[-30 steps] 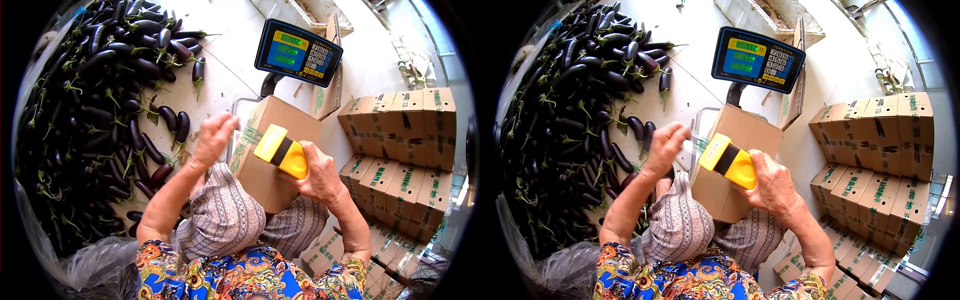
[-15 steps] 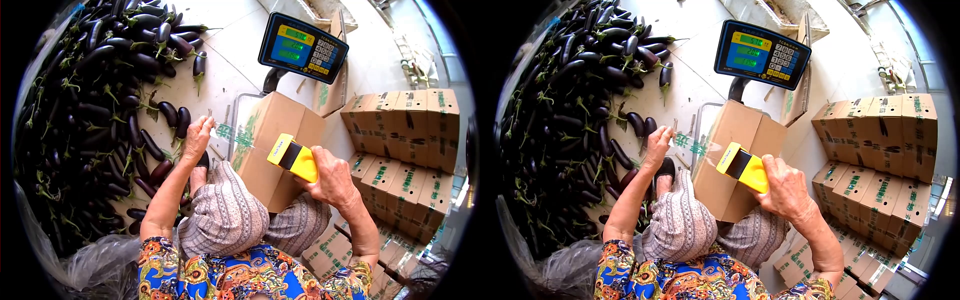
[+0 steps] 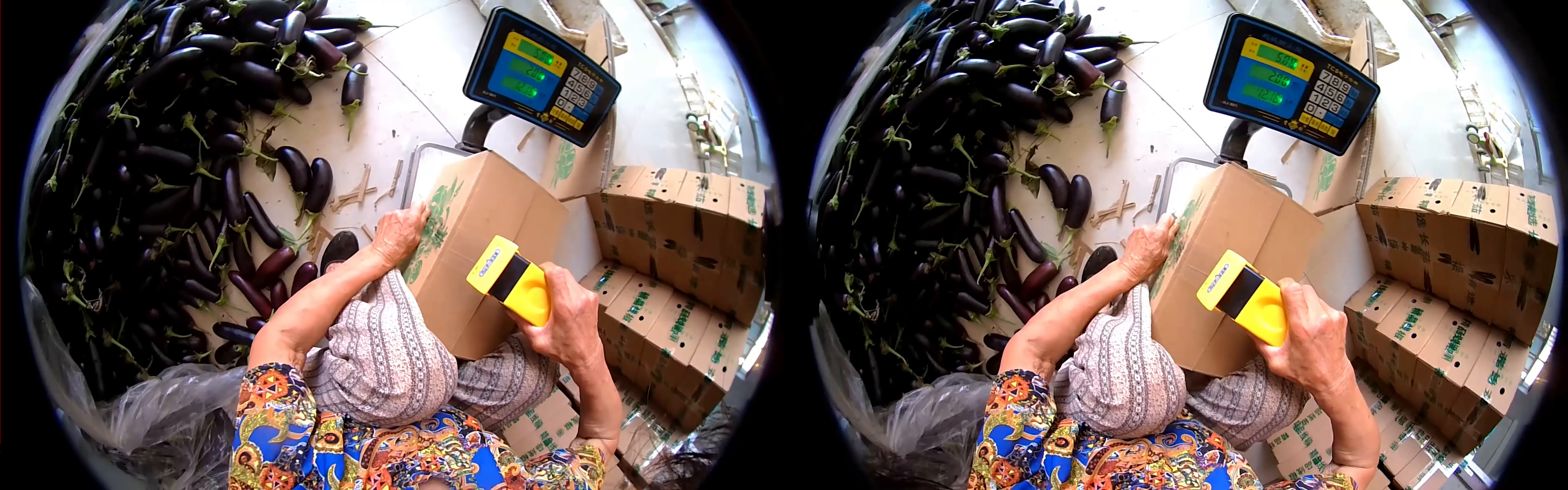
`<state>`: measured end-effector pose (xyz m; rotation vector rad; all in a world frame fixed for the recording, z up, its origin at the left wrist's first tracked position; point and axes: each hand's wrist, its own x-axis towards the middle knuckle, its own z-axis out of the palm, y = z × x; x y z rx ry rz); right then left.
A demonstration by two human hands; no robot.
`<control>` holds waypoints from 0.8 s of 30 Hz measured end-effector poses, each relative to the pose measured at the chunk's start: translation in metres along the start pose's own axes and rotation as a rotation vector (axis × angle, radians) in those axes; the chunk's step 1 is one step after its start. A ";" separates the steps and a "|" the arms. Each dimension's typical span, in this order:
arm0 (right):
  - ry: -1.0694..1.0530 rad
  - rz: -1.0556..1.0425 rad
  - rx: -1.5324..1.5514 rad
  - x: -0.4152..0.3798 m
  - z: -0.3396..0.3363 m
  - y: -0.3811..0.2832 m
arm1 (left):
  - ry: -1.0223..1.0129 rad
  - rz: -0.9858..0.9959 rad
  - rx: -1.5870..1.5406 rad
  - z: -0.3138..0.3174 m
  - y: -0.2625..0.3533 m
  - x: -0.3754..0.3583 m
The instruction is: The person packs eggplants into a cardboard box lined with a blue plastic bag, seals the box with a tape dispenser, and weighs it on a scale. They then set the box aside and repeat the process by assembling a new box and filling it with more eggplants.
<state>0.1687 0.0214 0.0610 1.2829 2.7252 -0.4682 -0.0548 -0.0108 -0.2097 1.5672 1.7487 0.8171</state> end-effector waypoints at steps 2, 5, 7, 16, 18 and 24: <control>0.011 0.009 0.010 -0.001 0.001 -0.001 | -0.032 0.021 0.007 -0.005 0.003 0.001; 0.019 0.004 -0.003 -0.002 0.001 -0.002 | -0.088 -0.087 -0.017 0.007 -0.011 -0.002; 0.036 -0.011 -0.012 0.002 0.000 -0.001 | -0.114 -0.124 -0.012 0.009 -0.016 0.003; 0.080 -0.005 0.039 -0.005 0.003 0.004 | 0.247 0.177 -0.131 -0.039 0.042 0.049; 0.092 -0.020 0.050 -0.006 0.003 0.005 | 0.268 0.420 -0.102 -0.076 0.105 0.068; 0.055 -0.004 0.028 -0.008 0.002 0.007 | -0.102 0.760 0.447 -0.046 0.149 0.104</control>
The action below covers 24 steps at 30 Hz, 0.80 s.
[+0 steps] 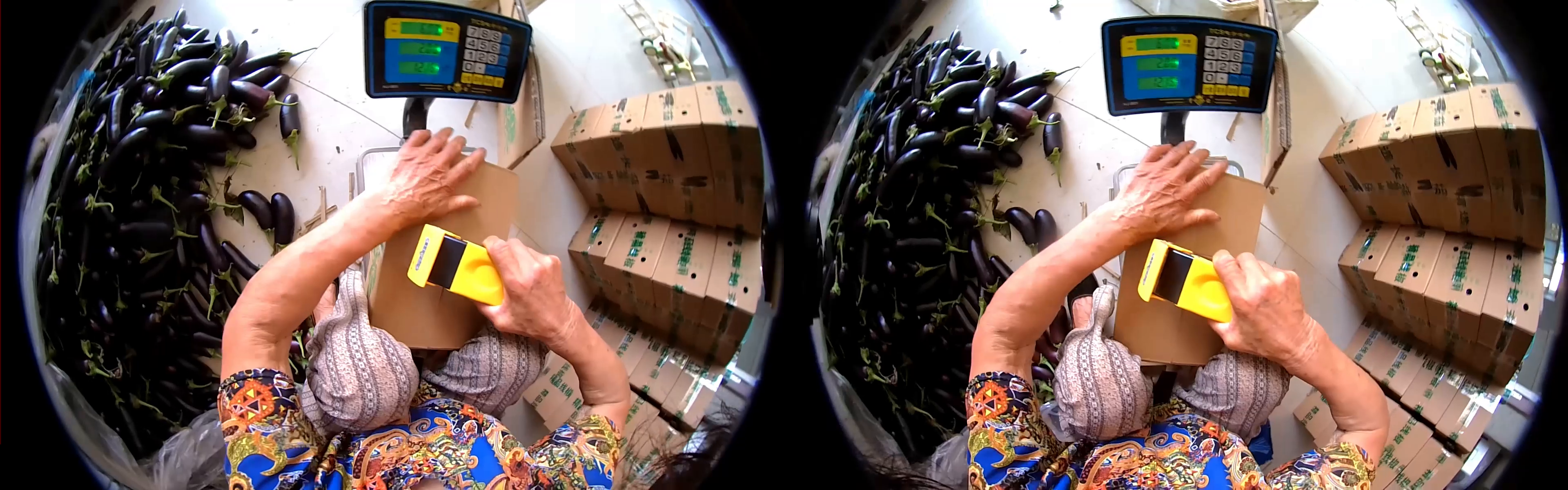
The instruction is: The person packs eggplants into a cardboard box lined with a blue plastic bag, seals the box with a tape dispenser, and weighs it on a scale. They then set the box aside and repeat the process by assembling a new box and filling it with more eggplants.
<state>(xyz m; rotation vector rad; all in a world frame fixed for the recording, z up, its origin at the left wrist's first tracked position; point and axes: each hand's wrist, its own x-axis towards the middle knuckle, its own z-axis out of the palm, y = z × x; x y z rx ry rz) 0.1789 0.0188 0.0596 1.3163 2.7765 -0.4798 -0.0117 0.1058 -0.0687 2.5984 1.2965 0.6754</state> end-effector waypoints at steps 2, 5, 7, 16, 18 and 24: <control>-0.010 0.008 0.006 -0.002 0.003 0.000 | -0.111 0.007 0.036 -0.001 0.001 0.002; -0.082 0.005 0.030 0.000 -0.007 -0.002 | -0.087 0.043 0.081 0.001 -0.001 0.000; -0.157 -0.009 0.023 0.000 -0.014 -0.001 | -0.103 0.039 0.094 -0.004 0.001 0.001; -0.047 0.012 0.024 -0.064 -0.002 0.070 | -0.111 0.051 0.075 -0.009 0.002 0.002; 0.012 0.021 0.058 -0.079 0.012 0.089 | -0.130 0.032 0.078 -0.008 0.002 0.001; 0.060 0.066 0.155 -0.110 0.066 0.140 | -0.214 -0.043 0.013 -0.015 0.005 0.003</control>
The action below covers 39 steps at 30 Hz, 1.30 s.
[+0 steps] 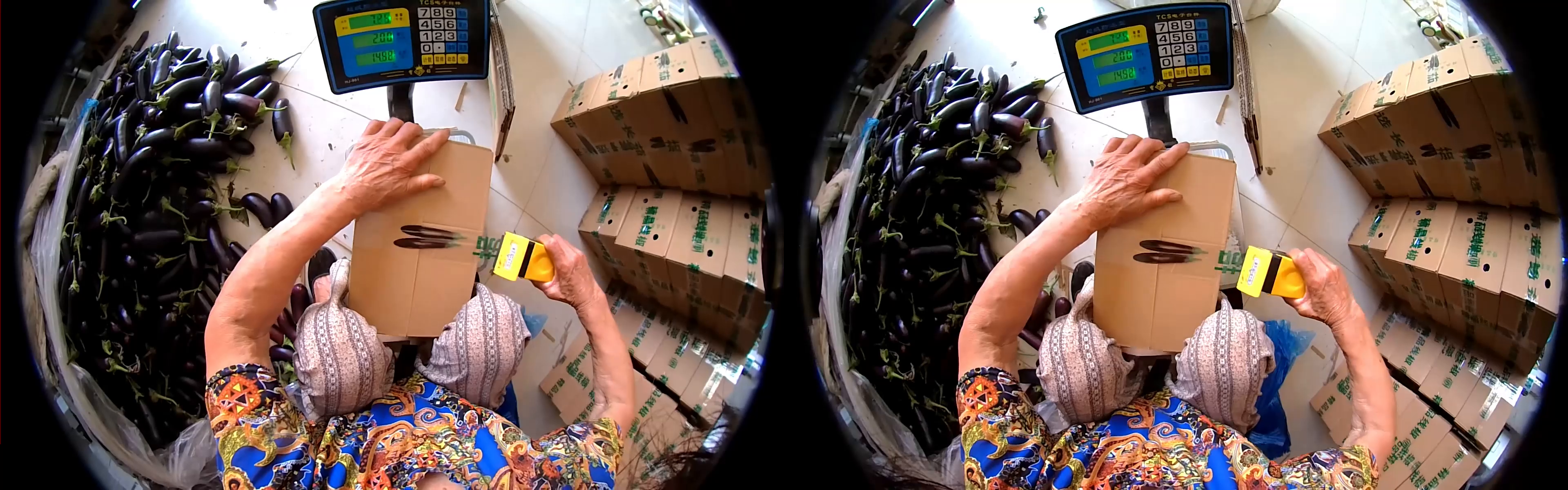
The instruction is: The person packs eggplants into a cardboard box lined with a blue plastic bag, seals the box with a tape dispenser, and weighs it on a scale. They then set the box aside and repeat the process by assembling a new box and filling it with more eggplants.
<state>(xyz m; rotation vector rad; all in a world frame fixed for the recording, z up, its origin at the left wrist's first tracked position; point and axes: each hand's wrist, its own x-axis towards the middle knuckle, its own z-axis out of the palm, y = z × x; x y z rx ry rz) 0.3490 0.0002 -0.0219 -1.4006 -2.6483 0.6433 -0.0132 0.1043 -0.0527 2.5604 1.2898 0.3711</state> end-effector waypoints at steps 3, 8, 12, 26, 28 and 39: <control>0.039 -0.006 0.101 0.000 0.033 0.016 | 0.444 -0.035 -0.177 0.022 -0.019 -0.013; 0.046 -0.016 0.216 0.027 0.066 0.016 | 0.174 -0.623 -1.402 0.092 -0.019 -0.102; 0.084 -0.001 0.218 0.022 0.068 0.010 | 0.078 -0.812 -1.885 0.095 0.008 -0.118; -0.044 0.126 -0.080 0.052 -0.027 -0.106 | -0.331 -0.814 -2.062 0.180 -0.060 -0.095; -0.061 0.086 -0.073 0.082 -0.026 -0.128 | -0.248 -1.002 -1.795 0.118 -0.063 -0.099; -0.181 0.075 -0.180 0.173 0.009 -0.184 | 0.089 -0.598 -0.938 0.060 -0.051 -0.117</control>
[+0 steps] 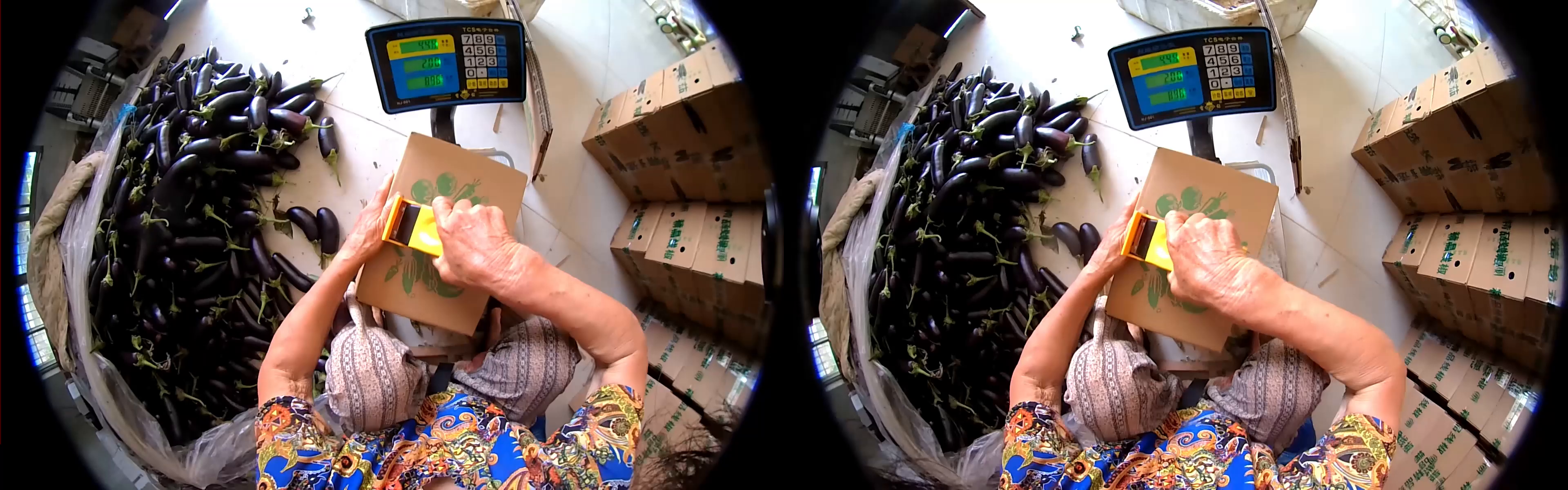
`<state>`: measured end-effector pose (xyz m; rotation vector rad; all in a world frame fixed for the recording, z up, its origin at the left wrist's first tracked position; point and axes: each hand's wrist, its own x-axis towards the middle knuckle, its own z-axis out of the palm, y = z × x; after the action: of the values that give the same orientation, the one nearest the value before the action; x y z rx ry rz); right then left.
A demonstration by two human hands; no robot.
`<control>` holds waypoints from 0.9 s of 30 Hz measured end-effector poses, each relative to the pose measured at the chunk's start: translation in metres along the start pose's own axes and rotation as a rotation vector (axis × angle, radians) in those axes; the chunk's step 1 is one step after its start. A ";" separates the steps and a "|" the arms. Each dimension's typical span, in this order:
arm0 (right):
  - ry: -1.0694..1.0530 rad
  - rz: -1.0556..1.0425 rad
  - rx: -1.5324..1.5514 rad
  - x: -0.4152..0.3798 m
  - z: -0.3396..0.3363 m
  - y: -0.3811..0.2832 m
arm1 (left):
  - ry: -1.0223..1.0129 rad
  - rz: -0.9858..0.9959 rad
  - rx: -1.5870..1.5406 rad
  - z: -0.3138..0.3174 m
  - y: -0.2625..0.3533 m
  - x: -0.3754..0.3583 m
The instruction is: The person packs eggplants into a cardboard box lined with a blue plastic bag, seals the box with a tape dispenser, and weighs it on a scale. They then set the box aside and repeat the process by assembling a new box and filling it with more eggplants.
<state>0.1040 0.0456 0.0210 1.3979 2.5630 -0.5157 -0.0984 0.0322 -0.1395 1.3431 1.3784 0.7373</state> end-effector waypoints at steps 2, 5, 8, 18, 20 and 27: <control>-0.009 -0.044 -0.001 -0.010 -0.003 0.006 | 0.012 0.103 0.165 -0.002 -0.007 -0.002; -0.022 -0.044 0.004 -0.030 -0.011 0.022 | 0.039 -0.122 0.094 -0.001 0.037 -0.007; 0.010 -0.060 0.031 -0.060 -0.010 0.051 | 0.060 -0.148 0.115 -0.001 0.036 -0.009; 0.212 0.029 0.154 -0.155 0.060 0.146 | 0.098 -0.121 0.148 0.002 0.032 -0.008; 0.219 0.019 0.176 -0.153 0.071 0.155 | 0.059 -0.140 0.118 -0.002 0.036 -0.008; 0.253 -0.042 0.373 -0.129 0.136 0.179 | 0.037 -0.234 -0.003 -0.003 0.022 -0.006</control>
<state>0.3229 -0.0174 -0.1022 1.6186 2.8063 -0.9175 -0.0952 0.0312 -0.1171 1.1456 1.5326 0.6090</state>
